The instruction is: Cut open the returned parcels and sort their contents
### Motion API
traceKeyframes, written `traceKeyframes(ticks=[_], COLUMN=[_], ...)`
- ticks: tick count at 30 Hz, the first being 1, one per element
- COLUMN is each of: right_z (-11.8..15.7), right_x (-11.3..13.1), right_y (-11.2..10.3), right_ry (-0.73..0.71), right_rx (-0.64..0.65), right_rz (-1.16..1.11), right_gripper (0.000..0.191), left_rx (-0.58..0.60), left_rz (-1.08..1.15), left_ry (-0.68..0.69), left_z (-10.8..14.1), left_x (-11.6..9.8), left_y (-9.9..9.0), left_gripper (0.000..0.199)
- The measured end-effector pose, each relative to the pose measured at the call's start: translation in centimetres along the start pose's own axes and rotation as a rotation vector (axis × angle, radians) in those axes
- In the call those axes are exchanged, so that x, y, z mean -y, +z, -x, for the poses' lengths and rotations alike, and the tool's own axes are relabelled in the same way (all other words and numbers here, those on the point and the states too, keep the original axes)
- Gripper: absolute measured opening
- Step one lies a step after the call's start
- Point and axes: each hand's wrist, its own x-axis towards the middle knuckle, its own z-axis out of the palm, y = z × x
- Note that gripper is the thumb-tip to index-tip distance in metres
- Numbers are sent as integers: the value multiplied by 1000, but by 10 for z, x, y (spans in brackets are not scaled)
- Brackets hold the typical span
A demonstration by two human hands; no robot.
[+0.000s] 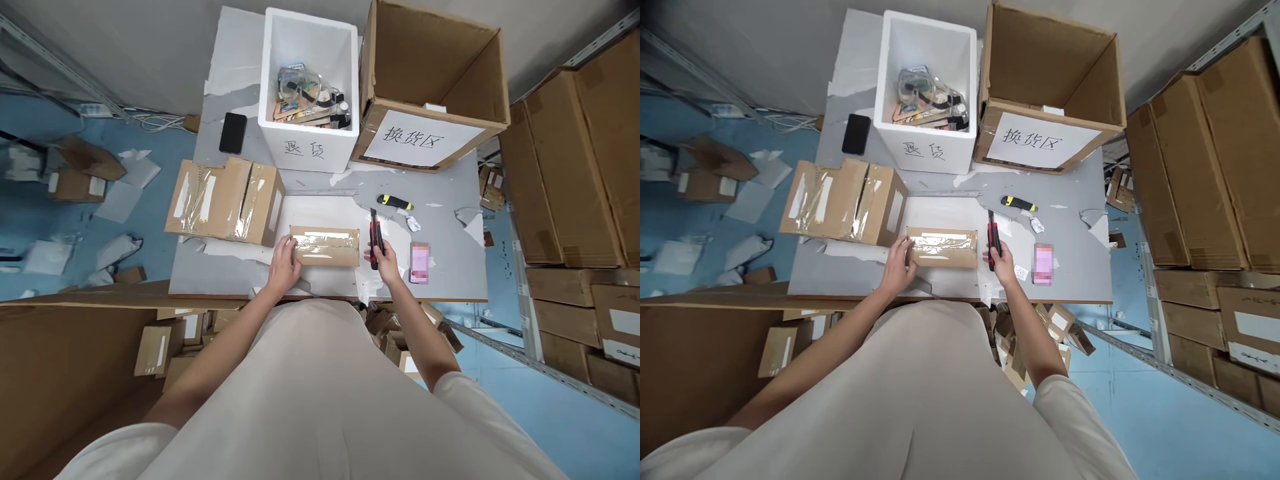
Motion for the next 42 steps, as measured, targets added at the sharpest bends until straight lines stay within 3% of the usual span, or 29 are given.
traceKeyframes(ticks=[4, 7, 10, 19, 24, 28, 34, 42], right_z=[31, 45, 48, 35, 29, 31, 43, 57], right_x=[-4, -8, -11, 1, 8, 9, 13, 13], right_y=[-25, -29, -29, -35, -36, -50, -68, -69], right_ry=[62, 95, 105, 109, 114, 133, 170, 217], right_rx=[52, 81, 93, 151, 191, 261, 376, 356], right_rz=[157, 174, 157, 180, 230, 282, 368, 391], right_gripper=[66, 74, 72, 71, 66, 63, 56, 60], left_rx=[262, 309, 312, 283, 255, 190, 189, 206], left_rz=[-173, -247, -265, -270, -197, -150, -130, -110], left_ry=[197, 197, 178, 154, 166, 167, 165, 153], left_z=[-24, -32, -34, -51, -53, -50, -49, -50], left_x=[-11, -17, -20, -24, -15, -8, -6, -6], left_y=[1, 5, 7, 6, 12, 20, 23, 21], left_gripper=[76, 98, 109, 119, 113, 109, 110, 112])
